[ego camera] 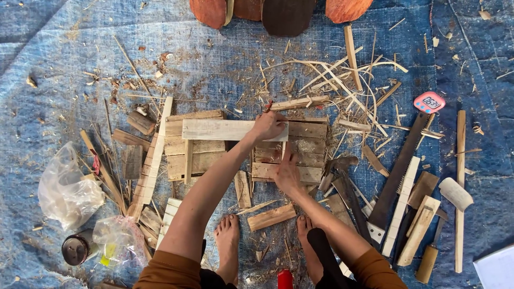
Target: Assembling wooden components for a musical instrument using a pencil for marking and a hammer for fastening.
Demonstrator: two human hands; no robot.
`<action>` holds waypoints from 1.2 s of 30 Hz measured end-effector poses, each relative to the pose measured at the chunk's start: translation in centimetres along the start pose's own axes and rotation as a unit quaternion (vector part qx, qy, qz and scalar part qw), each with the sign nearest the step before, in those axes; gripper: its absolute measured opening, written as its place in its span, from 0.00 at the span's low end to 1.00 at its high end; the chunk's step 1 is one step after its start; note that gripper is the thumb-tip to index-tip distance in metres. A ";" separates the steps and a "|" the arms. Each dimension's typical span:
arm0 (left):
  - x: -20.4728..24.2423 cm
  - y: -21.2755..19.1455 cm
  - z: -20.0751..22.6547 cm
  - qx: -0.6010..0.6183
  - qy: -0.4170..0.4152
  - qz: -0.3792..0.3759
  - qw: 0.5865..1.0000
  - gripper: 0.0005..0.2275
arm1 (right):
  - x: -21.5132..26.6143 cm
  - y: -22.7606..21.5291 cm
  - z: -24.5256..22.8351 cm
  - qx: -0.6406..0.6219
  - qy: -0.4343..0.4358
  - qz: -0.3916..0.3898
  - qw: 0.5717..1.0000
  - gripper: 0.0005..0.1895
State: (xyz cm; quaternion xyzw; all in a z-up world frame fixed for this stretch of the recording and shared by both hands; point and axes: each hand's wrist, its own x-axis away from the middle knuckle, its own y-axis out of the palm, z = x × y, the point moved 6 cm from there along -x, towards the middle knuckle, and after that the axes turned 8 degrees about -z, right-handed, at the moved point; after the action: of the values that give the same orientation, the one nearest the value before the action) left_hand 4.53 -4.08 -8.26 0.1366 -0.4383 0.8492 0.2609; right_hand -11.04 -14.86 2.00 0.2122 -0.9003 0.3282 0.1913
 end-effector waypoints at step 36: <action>4.7 -3.5 1.4 -0.009 0.043 -0.040 0.998 0.23 | 0.5 -0.7 -0.8 0.030 -0.006 0.005 1.000 0.48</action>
State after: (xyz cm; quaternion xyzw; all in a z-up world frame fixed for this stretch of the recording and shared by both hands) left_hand 2.61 -2.07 -2.94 0.1148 -0.4282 0.8395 0.3141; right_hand -10.94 -14.91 3.11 0.2154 -0.8922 0.3552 0.1776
